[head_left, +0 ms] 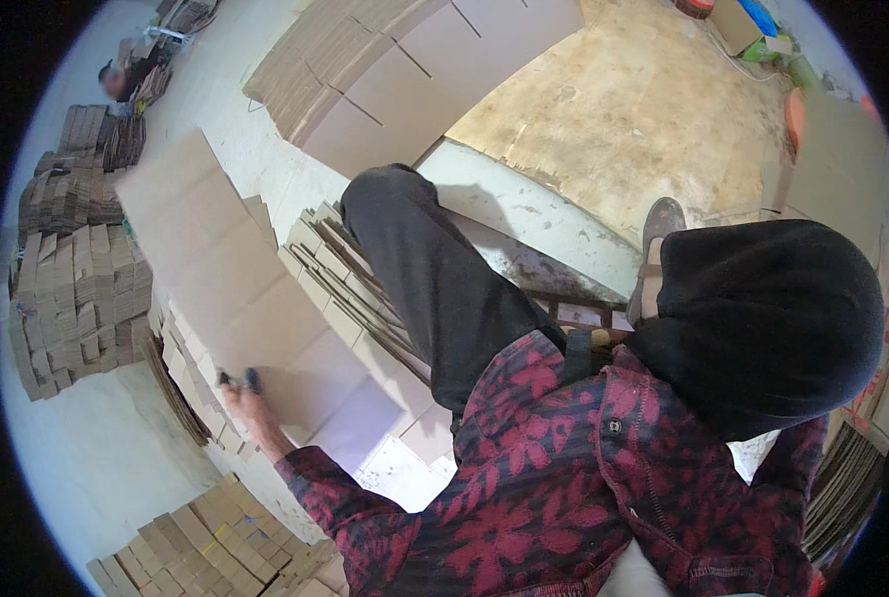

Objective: The person sits on the floor and uses a knife to cut pre-scored lines on flat cardboard sheets. They repeatedly lift and separate the cut sections, then place the finished pieces aside.

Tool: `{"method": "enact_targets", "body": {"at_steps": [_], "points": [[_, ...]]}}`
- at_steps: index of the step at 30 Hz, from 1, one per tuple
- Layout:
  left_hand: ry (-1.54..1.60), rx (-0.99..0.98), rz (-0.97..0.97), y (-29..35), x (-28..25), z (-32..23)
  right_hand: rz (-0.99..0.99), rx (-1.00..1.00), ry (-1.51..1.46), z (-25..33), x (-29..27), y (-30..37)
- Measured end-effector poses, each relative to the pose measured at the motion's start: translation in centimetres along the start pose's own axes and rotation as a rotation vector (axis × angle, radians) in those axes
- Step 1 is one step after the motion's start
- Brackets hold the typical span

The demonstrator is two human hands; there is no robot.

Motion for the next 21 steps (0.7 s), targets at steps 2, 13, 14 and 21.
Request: {"method": "enact_targets", "body": {"at_steps": [2,13,14,21], "points": [[-0.352,-0.379,-0.106,-0.1,-2.8,9.2,0.022,-0.047,-0.085,3.7,1.4,-0.5],[-0.466,0.647,0.432,-4.0,34.7,-8.9,0.584,-0.288,-0.485,35.8,16.3,-1.6],[-0.388,0.719,0.503,-1.7,39.9,-12.8,0.567,-0.409,-0.39,38.1,17.5,-1.8],[-0.394,1.282,0.647,12.5,63.3,-24.2,0.646,-0.755,-0.161,43.4,31.5,-0.8]]}}
Point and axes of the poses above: each hand's wrist, its own y-axis away from the middle knuckle, its own x-axis out of the palm, z = x × y, the point moved 9 cm from there along -y, towards the middle knuckle, and after that the axes turned 10 degrees about -z, right-handed, at the moved point
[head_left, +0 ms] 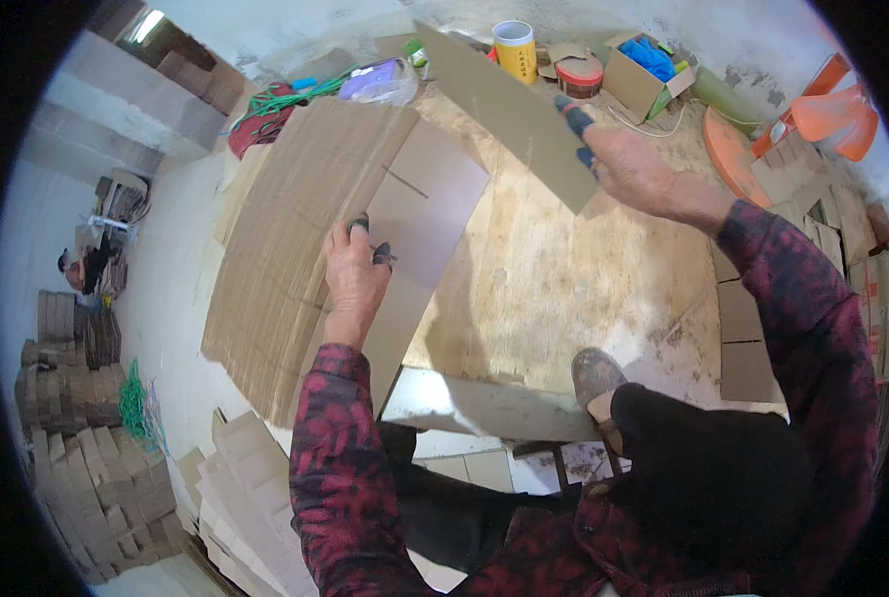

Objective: The person sits on the floor and uses a knife to cut pre-scored lines on flat cardboard sheets. They repeatedly lift and separate the cut sections, then place the finished pieces aside.

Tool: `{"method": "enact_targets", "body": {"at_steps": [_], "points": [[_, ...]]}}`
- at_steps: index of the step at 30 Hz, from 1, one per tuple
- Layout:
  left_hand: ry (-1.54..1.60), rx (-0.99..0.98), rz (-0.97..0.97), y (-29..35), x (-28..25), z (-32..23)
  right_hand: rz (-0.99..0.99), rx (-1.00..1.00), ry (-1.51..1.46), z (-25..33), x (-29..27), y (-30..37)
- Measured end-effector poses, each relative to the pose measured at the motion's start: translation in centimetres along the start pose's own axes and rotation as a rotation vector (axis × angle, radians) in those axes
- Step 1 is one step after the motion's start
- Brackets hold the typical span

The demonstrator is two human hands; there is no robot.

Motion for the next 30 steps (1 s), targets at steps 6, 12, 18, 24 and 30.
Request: {"method": "enact_targets", "body": {"at_steps": [6,12,18,24,30], "points": [[-0.413,0.046,0.219,-4.5,4.6,3.1,0.059,0.125,-0.12,-2.9,6.3,-2.3],[0.299,-0.245,0.344,-5.0,4.3,3.1,0.127,0.11,-0.133,-3.9,7.3,-3.2],[0.235,-0.04,0.735,-1.6,8.2,-3.0,0.098,-0.04,-0.078,-3.3,7.9,-3.3],[0.072,0.12,0.567,-1.2,8.6,-7.9,0.096,-0.113,-0.028,-1.9,4.9,-1.3],[0.048,0.096,0.431,-0.9,8.2,-8.6,0.031,-0.131,-0.055,0.5,2.1,1.0]]}}
Point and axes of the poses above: each hand's wrist, its own y-axis away from the middle knuckle, its own x-axis out of the palm, z = x × y, the point moved 9 cm from there along -y, towards the middle knuckle, and after that the axes turned 10 degrees about -z, right-handed, at the moved point
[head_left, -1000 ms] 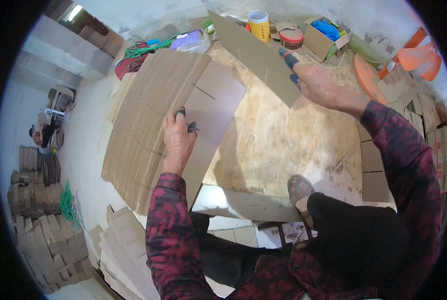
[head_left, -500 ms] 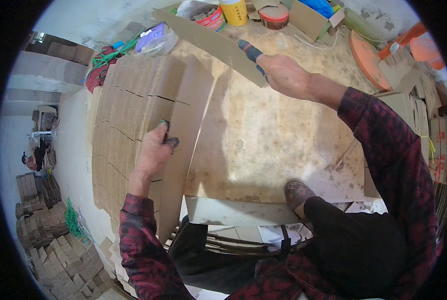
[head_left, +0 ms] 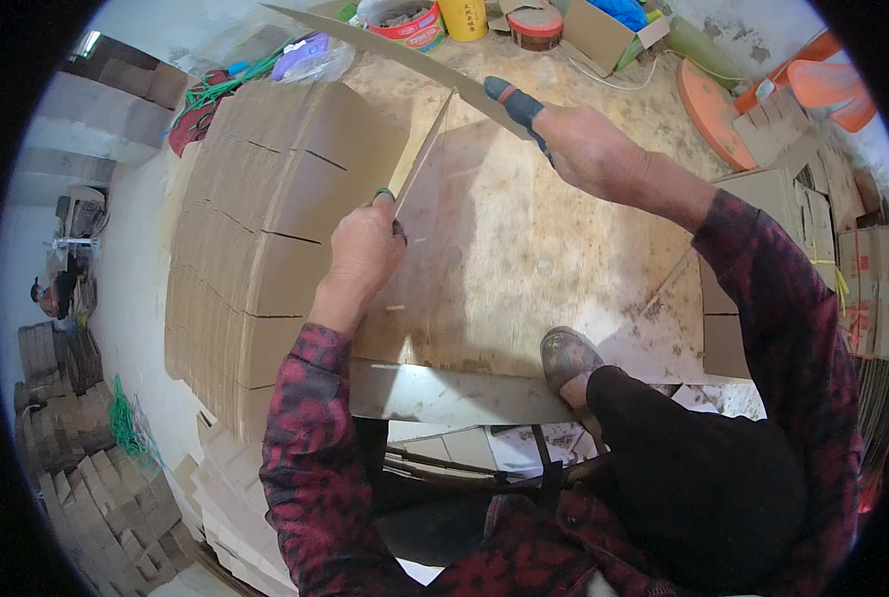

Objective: The person sits on the floor and uses a knife to cut pre-scored lines on flat cardboard sheets. They repeatedly lift and separate the cut sections, then place the finished pieces aside.

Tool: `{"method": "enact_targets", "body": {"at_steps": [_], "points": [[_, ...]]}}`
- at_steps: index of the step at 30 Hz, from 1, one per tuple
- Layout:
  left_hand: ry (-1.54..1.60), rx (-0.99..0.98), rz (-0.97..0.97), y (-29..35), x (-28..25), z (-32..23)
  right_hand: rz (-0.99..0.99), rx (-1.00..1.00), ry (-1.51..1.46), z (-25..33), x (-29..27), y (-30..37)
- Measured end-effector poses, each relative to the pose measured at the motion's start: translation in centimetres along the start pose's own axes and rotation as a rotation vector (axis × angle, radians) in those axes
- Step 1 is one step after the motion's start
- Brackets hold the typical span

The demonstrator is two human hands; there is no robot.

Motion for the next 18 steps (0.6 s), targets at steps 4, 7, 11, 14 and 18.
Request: {"method": "enact_targets", "body": {"at_steps": [4,7,11,14,18], "points": [[-0.082,0.079,0.07,0.3,0.2,-3.1,-0.129,-0.007,0.049,0.5,-2.3,1.2],[-0.107,0.081,0.115,0.2,0.0,-5.5,-0.156,-0.054,0.072,-0.1,-2.7,2.4],[0.007,0.01,0.103,-0.5,-0.5,-6.5,-0.157,-0.028,0.026,-0.8,-2.7,4.4],[0.129,0.018,0.087,-1.4,-0.4,-6.8,-0.147,-0.037,-0.034,0.5,-3.1,5.8],[0.248,0.048,0.054,-2.4,-0.3,-8.4,-0.025,0.032,-0.187,2.7,-3.5,7.6]]}}
Point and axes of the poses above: each hand's wrist, its own y-axis away from the middle knuckle, its own x-axis out of the palm, z = x × y, the point moved 9 cm from there along -y, towards the middle knuckle, and after that the axes turned 10 degrees about -z, right-handed, at the moved point
